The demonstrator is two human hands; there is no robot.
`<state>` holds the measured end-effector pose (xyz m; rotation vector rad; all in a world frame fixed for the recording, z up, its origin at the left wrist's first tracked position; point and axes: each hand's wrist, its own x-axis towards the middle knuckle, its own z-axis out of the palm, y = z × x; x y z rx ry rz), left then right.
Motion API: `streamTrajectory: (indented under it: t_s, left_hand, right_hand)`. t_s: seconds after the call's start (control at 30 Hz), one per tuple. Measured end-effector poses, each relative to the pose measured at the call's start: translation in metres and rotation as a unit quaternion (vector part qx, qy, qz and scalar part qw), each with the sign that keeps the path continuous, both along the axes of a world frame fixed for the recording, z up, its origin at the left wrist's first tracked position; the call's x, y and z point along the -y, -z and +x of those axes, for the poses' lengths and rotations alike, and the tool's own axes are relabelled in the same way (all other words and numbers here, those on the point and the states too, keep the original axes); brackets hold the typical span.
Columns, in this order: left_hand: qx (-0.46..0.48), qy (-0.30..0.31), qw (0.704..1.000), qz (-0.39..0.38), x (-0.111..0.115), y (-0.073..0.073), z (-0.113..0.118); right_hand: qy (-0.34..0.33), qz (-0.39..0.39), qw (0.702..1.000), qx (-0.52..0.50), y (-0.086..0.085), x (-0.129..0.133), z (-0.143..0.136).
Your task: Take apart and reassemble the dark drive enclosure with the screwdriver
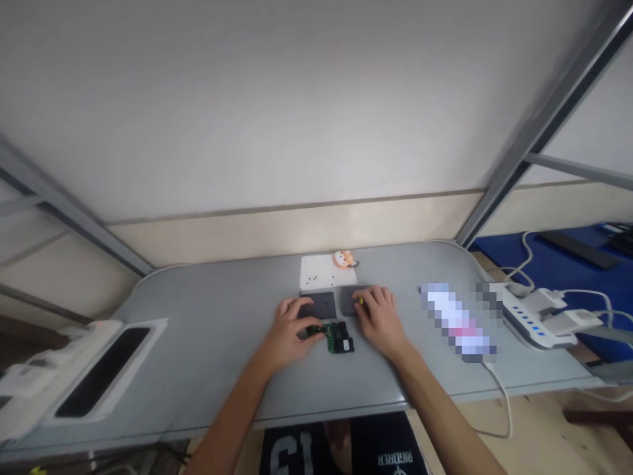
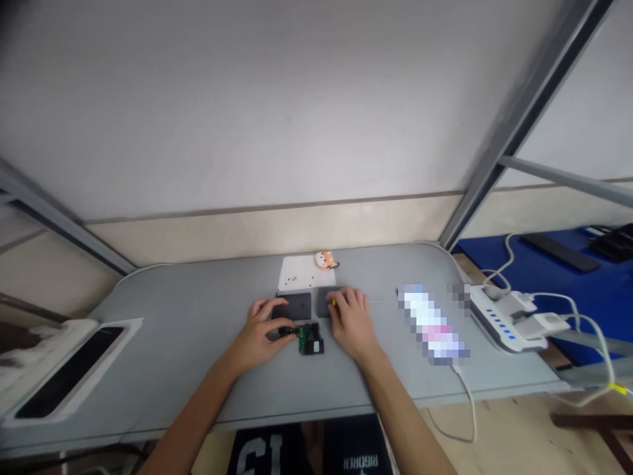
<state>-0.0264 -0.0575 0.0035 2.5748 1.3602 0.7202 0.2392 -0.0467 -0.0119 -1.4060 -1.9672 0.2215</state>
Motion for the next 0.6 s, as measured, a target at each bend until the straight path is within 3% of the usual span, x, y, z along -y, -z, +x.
streamTrajectory:
  t_s: [0.2, 0.43, 0.6]
  left_hand:
    - [0.046, -0.033, 0.998, 0.009, -0.003, 0.002, -0.004]
    - [0.134, -0.103, 0.986, -0.001, -0.015, 0.016, -0.010]
    - [0.161, -0.115, 0.980, 0.000, -0.015, 0.013, -0.013]
  right_hand:
    - [0.051, 0.013, 0.999, -0.001, 0.004, -0.001, 0.004]
    - [0.025, 0.015, 1.000, 0.001, 0.003, 0.000, 0.002]
    - [0.005, 0.026, 1.000, 0.006, 0.005, 0.000, 0.000]
